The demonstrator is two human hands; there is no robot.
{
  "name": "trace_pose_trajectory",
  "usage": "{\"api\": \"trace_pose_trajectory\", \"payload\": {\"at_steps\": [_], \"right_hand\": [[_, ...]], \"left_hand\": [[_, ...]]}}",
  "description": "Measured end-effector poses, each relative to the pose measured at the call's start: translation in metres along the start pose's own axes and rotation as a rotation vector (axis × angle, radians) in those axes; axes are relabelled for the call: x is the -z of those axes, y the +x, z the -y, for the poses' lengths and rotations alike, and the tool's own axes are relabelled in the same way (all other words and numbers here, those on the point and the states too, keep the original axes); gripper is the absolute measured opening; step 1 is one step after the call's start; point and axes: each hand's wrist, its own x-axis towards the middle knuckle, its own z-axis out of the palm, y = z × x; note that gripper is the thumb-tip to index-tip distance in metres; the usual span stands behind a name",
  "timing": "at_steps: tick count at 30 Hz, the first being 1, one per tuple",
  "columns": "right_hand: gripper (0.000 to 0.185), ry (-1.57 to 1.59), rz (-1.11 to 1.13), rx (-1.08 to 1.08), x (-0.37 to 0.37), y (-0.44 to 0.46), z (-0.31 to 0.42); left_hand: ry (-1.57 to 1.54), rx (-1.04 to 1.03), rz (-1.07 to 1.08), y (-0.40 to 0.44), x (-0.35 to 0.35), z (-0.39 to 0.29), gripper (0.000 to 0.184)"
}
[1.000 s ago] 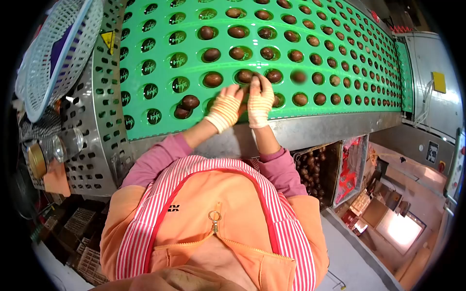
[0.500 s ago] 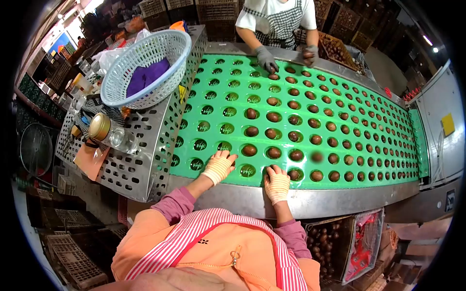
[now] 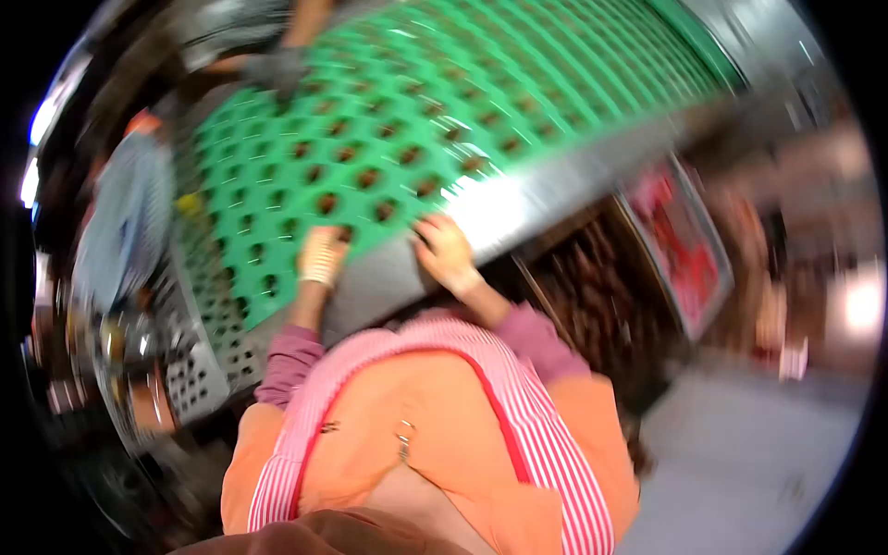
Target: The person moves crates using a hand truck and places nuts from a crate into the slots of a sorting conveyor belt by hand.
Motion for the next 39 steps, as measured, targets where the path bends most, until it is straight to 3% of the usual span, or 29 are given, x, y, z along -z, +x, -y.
{"api": "trace_pose_trajectory", "payload": {"at_steps": [4, 7, 9, 12, 14, 15, 17, 20, 21, 23, 24, 27, 28, 31, 33, 35, 36, 39], "right_hand": [[0.022, 0.034, -0.111, -0.115, 0.049, -0.026, -0.008], [0.018, 0.06, -0.286, -0.224, 0.086, -0.06, -0.033], [0.018, 0.037, -0.344, -0.353, 0.122, -0.095, -0.053], [0.024, -0.086, -0.421, -0.656, 0.179, -0.154, -0.098], [0.037, -0.174, -0.407, -0.97, 0.206, -0.202, -0.138], [0.045, -0.261, -0.332, -1.07, 0.221, -0.219, -0.15], [0.059, -0.222, -0.227, -1.19, 0.235, -0.245, -0.173], [0.076, -0.353, -0.084, -1.201, 0.236, -0.242, -0.19], [0.088, -0.286, -0.021, -1.212, 0.236, -0.239, -0.2], [0.092, -0.208, -0.009, -1.247, 0.232, -0.224, -0.212], [0.094, -0.212, 0.022, -1.215, 0.23, -0.219, -0.219], [0.087, -0.351, 0.251, -1.237, 0.225, -0.199, -0.228], [0.073, -0.385, 0.181, -1.222, 0.22, -0.2, -0.23], [0.061, -0.234, 0.049, -1.249, 0.208, -0.218, -0.226], [0.044, -0.334, 0.18, -1.052, 0.197, -0.243, -0.222], [0.039, 0.041, -0.14, -1.35, 0.18, -0.245, -0.212], [0.04, -0.271, 0.075, -1.155, 0.177, -0.251, -0.207], [0.048, -0.171, 0.169, -1.232, 0.192, -0.248, -0.203]], "left_hand": [[-0.122, -0.02, 0.025, 0.012, 0.011, -0.011, 0.021], [0.177, 0.036, 0.226, 0.024, 0.023, -0.007, 0.034], [0.407, -0.095, 0.03, 0.02, 0.013, -0.026, 0.04], [-0.09, -0.18, 0.076, 0.04, 0.001, -0.125, 0.049], [-0.288, -0.382, 0.118, 0.045, -0.034, -0.191, 0.053], [-0.386, -0.321, 0.234, 0.042, -0.055, -0.222, 0.056], [-0.538, -0.393, 0.438, 0.035, -0.098, -0.29, 0.064], [-0.322, -0.742, 0.639, 0.033, -0.166, -0.361, 0.083], [-0.238, -0.729, 0.745, 0.028, -0.186, -0.378, 0.085], [0.045, -0.588, 0.932, 0.018, -0.214, -0.414, 0.088], [0.129, -0.612, 0.916, 0.016, -0.222, -0.429, 0.086], [0.317, -0.758, 0.853, 0.024, -0.266, -0.442, 0.082], [0.368, -0.819, 0.829, 0.026, -0.275, -0.445, 0.08], [0.5, -0.87, 0.829, 0.025, -0.292, -0.446, 0.077], [0.522, -0.875, 0.866, 0.018, -0.303, -0.436, 0.072], [0.476, -0.885, 0.89, 0.01, -0.304, -0.427, 0.071], [0.545, -0.956, 0.84, 0.004, -0.307, -0.424, 0.072], [0.634, -0.956, 0.975, 0.002, -0.302, -0.442, 0.072]]}}
